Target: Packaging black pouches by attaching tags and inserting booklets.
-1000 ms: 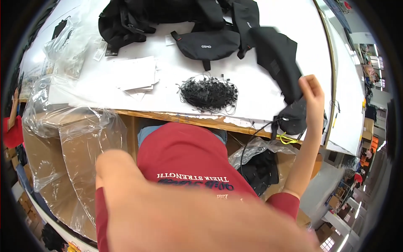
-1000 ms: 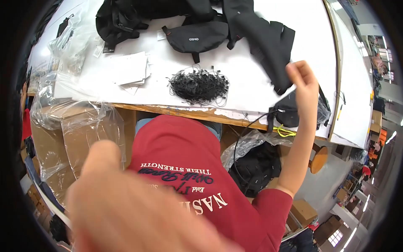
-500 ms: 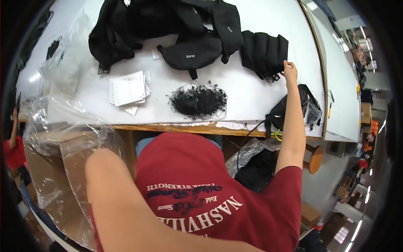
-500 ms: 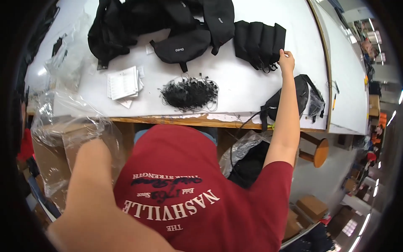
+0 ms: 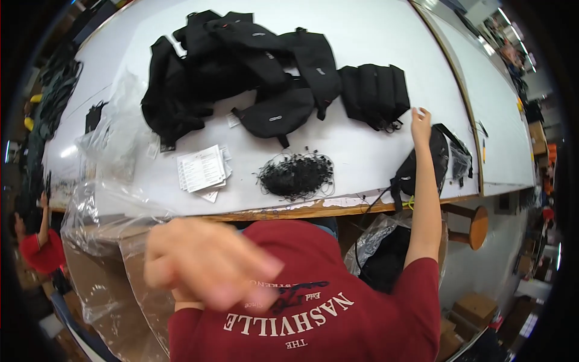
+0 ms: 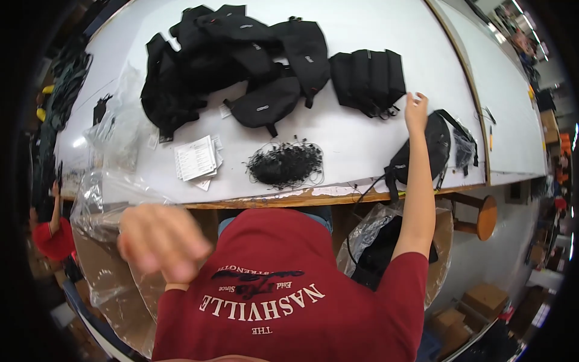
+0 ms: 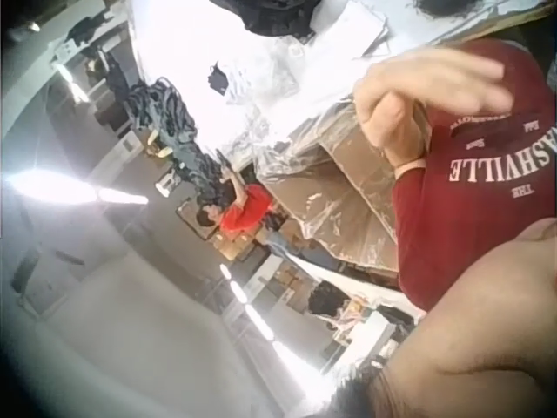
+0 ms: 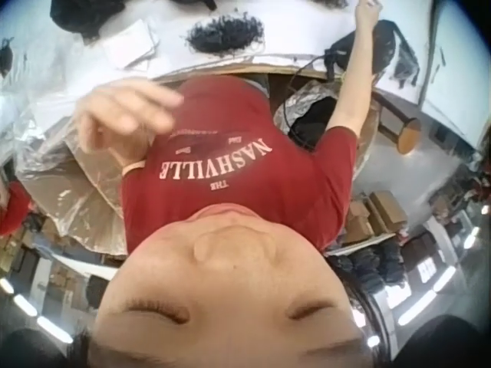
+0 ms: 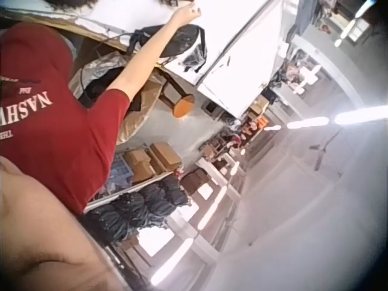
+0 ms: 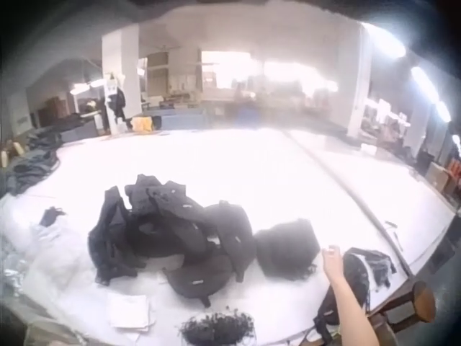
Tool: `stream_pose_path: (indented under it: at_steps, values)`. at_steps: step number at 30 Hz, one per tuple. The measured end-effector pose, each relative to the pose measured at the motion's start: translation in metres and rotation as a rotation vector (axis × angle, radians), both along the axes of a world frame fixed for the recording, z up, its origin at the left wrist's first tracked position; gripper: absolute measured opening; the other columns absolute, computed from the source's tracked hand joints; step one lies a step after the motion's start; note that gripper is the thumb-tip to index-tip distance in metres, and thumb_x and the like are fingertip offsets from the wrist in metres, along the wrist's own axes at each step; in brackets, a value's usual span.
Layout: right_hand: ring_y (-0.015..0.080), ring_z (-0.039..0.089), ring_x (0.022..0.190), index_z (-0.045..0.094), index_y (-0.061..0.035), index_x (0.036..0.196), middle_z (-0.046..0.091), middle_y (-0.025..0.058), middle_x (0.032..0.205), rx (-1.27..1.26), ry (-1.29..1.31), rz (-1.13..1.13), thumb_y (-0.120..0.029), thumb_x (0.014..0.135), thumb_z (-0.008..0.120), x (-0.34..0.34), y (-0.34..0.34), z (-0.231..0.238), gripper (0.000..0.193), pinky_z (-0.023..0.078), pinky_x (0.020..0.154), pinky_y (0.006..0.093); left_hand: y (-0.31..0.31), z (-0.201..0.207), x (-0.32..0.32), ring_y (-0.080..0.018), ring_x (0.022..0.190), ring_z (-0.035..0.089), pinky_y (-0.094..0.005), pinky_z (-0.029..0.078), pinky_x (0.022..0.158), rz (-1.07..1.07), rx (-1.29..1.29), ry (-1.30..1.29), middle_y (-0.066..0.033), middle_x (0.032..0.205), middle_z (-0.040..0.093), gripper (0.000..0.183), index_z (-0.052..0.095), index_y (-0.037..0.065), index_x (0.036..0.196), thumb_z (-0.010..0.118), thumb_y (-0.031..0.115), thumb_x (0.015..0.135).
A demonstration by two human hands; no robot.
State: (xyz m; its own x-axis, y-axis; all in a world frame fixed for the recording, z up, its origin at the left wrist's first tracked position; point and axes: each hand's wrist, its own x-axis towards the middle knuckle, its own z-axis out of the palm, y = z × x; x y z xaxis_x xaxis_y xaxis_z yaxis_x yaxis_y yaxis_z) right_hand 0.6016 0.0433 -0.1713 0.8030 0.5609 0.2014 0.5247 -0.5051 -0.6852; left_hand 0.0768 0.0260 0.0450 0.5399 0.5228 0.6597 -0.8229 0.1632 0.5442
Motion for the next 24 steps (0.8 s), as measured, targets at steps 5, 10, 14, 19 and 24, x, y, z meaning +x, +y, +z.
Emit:
stream_pose_path:
  at_steps: [5, 10, 14, 19, 24]
  values:
    - [0.0207, 0.058, 0.084, 0.059, -0.0056, 0.108, 0.060, 0.0077, 0.096, 0.299, -0.143, 0.208, -0.019, 0.086, 0.064, -0.107, -0.015, 0.042, 0.026, 0.046, 0.075, 0.0323, 0.035, -0.028, -0.011, -0.0306, 0.109, 0.057, -0.0365, 0.041, 0.097, 0.508, 0.279, 1.177, -0.0178, 0.116, 0.062, 0.032, 0.059, -0.004, 0.116, 0.054, 0.016, 0.091]
    - [0.0193, 0.058, 0.073, 0.064, -0.0082, 0.087, 0.057, 0.0056, 0.084, 0.035, 0.109, 0.730, -0.012, 0.079, 0.067, -0.235, -0.028, 0.038, 0.009, 0.046, 0.065, 0.0309, 0.084, -0.171, -0.094, -0.0386, 0.121, 0.044, -0.0421, 0.036, 0.102, 1.219, 0.550, 1.776, -0.0236, 0.128, 0.050, 0.066, 0.043, -0.004, 0.132, 0.067, 0.034, 0.084]
    - [0.0225, 0.058, 0.069, 0.064, -0.0071, 0.087, 0.055, 0.0075, 0.081, 0.018, 0.030, 0.901, -0.010, 0.079, 0.067, -0.306, -0.013, 0.031, 0.009, 0.046, 0.063, 0.0326, 0.081, -0.213, -0.124, -0.0417, 0.125, 0.036, -0.0440, 0.034, 0.103, 1.318, 0.442, 1.972, -0.0291, 0.129, 0.045, 0.092, 0.036, -0.009, 0.135, 0.074, 0.048, 0.073]
    - [0.0264, 0.060, 0.083, 0.063, -0.0084, 0.085, 0.057, 0.0072, 0.085, -0.167, -0.065, 1.184, -0.014, 0.077, 0.068, -0.354, 0.014, 0.028, 0.011, 0.049, 0.069, 0.0389, 0.077, -0.212, -0.119, -0.0382, 0.120, 0.041, -0.0437, 0.035, 0.102, 1.262, 0.367, 1.970, -0.0244, 0.131, 0.047, 0.079, 0.046, -0.008, 0.130, 0.072, 0.045, 0.076]
    - [0.0274, 0.061, 0.081, 0.062, -0.0070, 0.081, 0.058, 0.0073, 0.082, -0.232, -0.187, 1.191, -0.014, 0.077, 0.068, -0.375, 0.023, 0.008, 0.010, 0.049, 0.069, 0.0389, 0.063, -0.203, -0.097, -0.0356, 0.115, 0.043, -0.0433, 0.036, 0.098, 1.461, 0.375, 1.921, -0.0187, 0.129, 0.049, 0.070, 0.048, -0.004, 0.130, 0.072, 0.036, 0.077]
